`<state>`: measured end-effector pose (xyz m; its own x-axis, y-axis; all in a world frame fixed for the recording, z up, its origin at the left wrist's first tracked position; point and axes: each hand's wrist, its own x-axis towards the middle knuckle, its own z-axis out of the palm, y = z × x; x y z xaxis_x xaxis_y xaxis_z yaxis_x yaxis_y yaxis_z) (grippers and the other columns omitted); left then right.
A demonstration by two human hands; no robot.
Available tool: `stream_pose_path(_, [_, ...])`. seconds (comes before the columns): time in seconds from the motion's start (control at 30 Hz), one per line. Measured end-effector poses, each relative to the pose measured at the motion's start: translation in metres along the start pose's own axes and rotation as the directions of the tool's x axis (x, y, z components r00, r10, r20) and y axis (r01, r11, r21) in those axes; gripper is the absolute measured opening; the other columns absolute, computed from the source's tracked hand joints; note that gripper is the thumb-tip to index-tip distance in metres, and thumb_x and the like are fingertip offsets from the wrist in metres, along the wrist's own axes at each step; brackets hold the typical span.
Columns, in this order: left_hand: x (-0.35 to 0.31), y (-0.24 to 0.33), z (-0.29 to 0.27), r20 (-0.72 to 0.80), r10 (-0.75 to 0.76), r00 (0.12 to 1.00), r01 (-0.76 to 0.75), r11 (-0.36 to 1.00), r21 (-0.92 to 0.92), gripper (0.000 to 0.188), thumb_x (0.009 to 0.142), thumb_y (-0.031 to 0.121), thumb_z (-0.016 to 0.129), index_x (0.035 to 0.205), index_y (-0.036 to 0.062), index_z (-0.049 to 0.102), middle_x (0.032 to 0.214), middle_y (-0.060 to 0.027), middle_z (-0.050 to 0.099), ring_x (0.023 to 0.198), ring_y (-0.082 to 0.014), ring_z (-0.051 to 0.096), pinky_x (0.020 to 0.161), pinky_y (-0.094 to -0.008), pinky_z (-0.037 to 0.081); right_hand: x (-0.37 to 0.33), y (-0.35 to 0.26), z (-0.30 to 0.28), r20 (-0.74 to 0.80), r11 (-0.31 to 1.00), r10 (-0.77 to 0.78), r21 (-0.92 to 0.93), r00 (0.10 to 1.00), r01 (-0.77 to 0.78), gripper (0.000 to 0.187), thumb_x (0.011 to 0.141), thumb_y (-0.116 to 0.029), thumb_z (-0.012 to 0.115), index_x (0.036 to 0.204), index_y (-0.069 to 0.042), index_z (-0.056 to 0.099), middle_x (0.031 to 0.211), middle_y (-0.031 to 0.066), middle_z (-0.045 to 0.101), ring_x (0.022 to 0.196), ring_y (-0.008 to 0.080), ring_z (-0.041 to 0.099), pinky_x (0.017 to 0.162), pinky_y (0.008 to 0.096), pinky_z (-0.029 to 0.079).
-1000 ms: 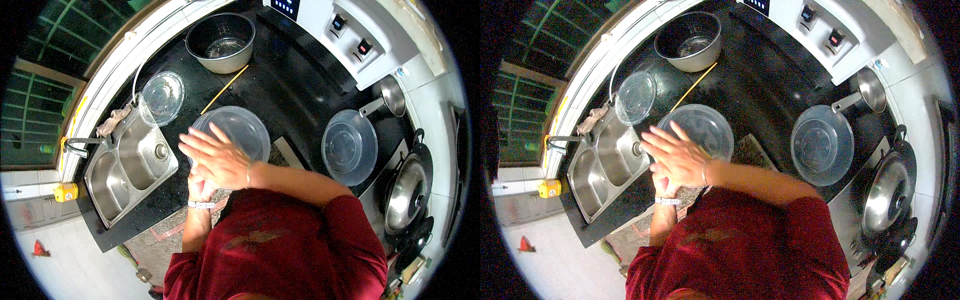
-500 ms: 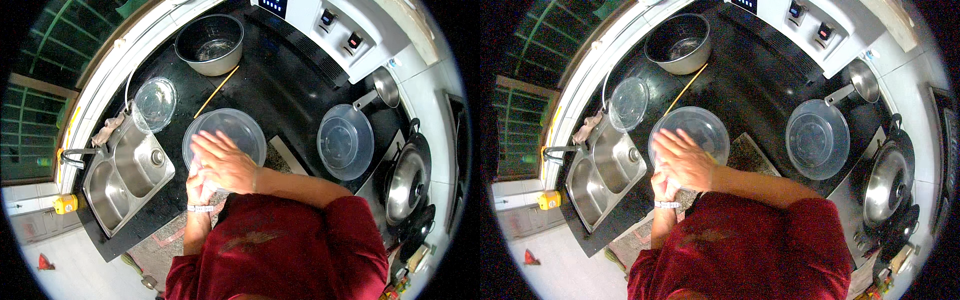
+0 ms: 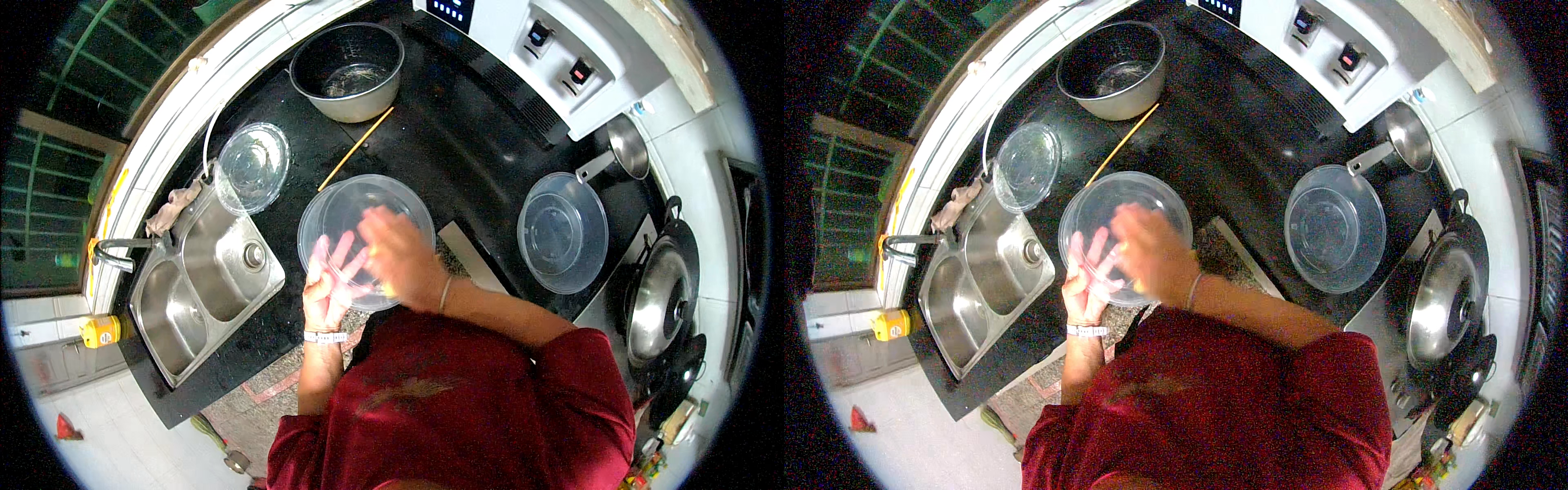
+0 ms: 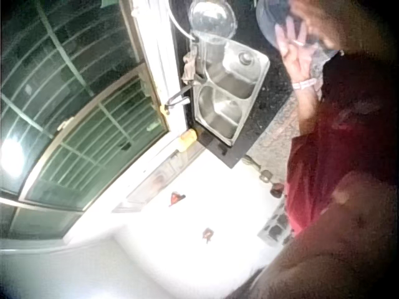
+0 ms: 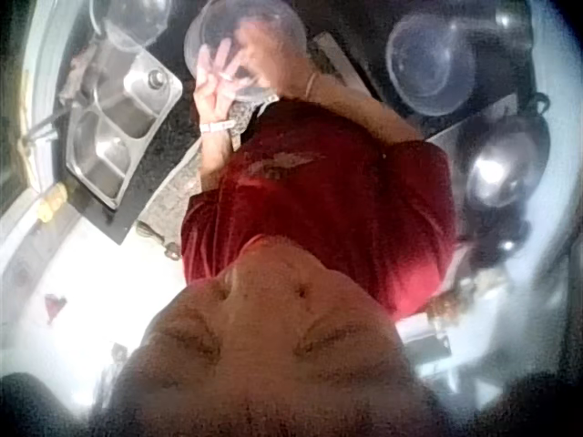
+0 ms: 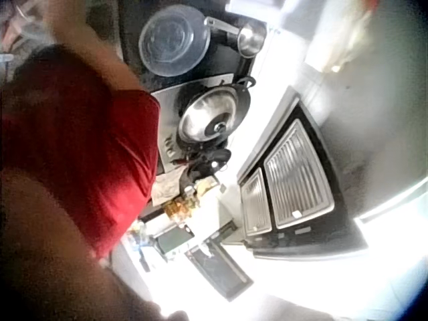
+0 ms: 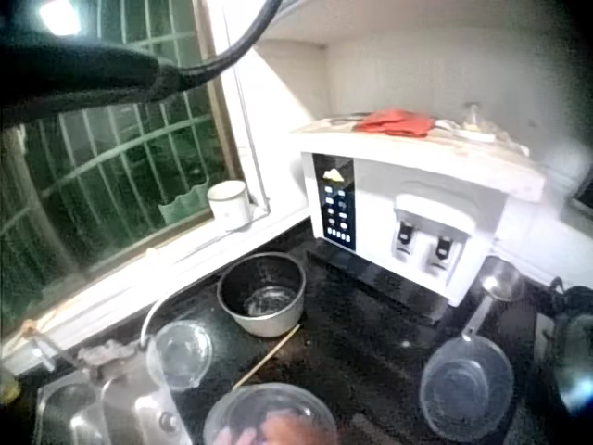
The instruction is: The person cleans plastic containers and lids by hand with a cloth, wiping the interior and exterior surfaces before setting them aside on the counter.
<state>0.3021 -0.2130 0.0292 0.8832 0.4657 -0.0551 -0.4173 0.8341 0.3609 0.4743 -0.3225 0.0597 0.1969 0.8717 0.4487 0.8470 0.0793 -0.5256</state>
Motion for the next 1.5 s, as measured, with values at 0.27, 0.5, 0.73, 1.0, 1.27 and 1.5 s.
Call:
stream_pose_path(0.27, [-0.002, 0.003, 0.002, 0.047, 0.000, 0.999, 0.000, 1.000, -0.013, 0.060, 0.091, 0.010, 0.063, 0.147, 0.0187, 0.041, 0.155, -0.0226, 0.025, 0.140, -0.0512, 0.024, 0.090, -0.0675, 0.050, 0.054, 0.047, 0.020, -0.031, 0.981, 0.130, -0.144, 0.991, -0.133, 0.044, 0.097, -0.027, 0.049, 0.132, -0.002, 0.053, 0.141, 0.0175, 0.050, 0.135, 0.0341, 0.043, 0.110, 0.0560, 0.030])
stream_pose_path(0.5, [0.003, 0.017, 0.039, 0.148, 0.055, 0.988, -0.088, 0.970, 0.226, 0.056, 0.089, 0.013, 0.068, 0.142, 0.0126, 0.048, 0.155, -0.0242, 0.025, 0.141, -0.0514, 0.023, 0.092, -0.0670, 0.048, -0.002, 0.138, -0.012, -0.118, 0.710, 0.609, 0.522, 0.785, -0.472, 0.028, 0.092, -0.022, 0.059, 0.110, -0.001, 0.063, 0.111, 0.0208, 0.066, 0.100, 0.0300, 0.066, 0.087, 0.0370, 0.054])
stream_pose_path(0.73, [0.014, 0.008, 0.083, 0.073, -0.037, 0.997, -0.040, 0.558, 0.829, 0.038, 0.094, 0.016, 0.064, 0.130, 0.0027, 0.060, 0.144, -0.0165, 0.048, 0.135, -0.0256, 0.044, 0.103, -0.0394, 0.047, 0.044, 0.038, -0.079, -0.255, 0.858, 0.324, 0.485, 0.911, -0.169, 0.040, 0.098, -0.027, 0.052, 0.127, 0.000, 0.056, 0.115, 0.0147, 0.065, 0.109, 0.0239, 0.062, 0.095, 0.0355, 0.048])
stream_pose_path(1.0, [0.003, -0.020, 0.094, 0.177, -0.207, 0.962, -0.168, 0.063, 0.984, 0.032, 0.094, 0.008, 0.057, 0.125, 0.0074, 0.064, 0.133, -0.0155, 0.058, 0.128, -0.0260, 0.052, 0.107, -0.0361, 0.039, 0.076, 0.042, -0.066, -0.116, 0.942, -0.275, -0.233, 0.955, 0.242, 0.033, 0.090, -0.032, 0.058, 0.103, -0.001, 0.063, 0.117, 0.0241, 0.063, 0.107, 0.0408, 0.061, 0.089, 0.0533, 0.049])
stream_pose_path(1.27, [-0.014, 0.000, 0.113, 0.058, -0.414, 0.908, 0.344, 0.818, 0.461, 0.088, 0.083, -0.004, 0.062, 0.156, 0.0123, 0.016, 0.156, -0.0120, 0.030, 0.141, -0.0278, 0.035, 0.116, -0.0424, 0.028, 0.038, 0.015, -0.070, 0.097, 0.993, -0.102, -0.055, 0.990, 0.107, 0.027, 0.090, -0.026, 0.054, 0.081, -0.003, 0.065, 0.097, 0.0232, 0.066, 0.094, 0.0419, 0.063, 0.084, 0.0499, 0.051])
stream_pose_path(1.5, [-0.010, 0.003, 0.107, -0.044, -0.301, 0.953, 0.213, 0.555, 0.804, 0.087, 0.084, -0.012, 0.056, 0.156, 0.0099, 0.012, 0.154, -0.0122, 0.030, 0.141, -0.0258, 0.033, 0.110, -0.0375, 0.035, 0.048, -0.046, -0.075, -0.092, 0.980, -0.174, -0.117, 0.980, 0.162, 0.048, 0.086, -0.031, 0.058, 0.116, 0.007, 0.055, 0.121, 0.0260, 0.056, 0.118, 0.0388, 0.053, 0.105, 0.0532, 0.037])
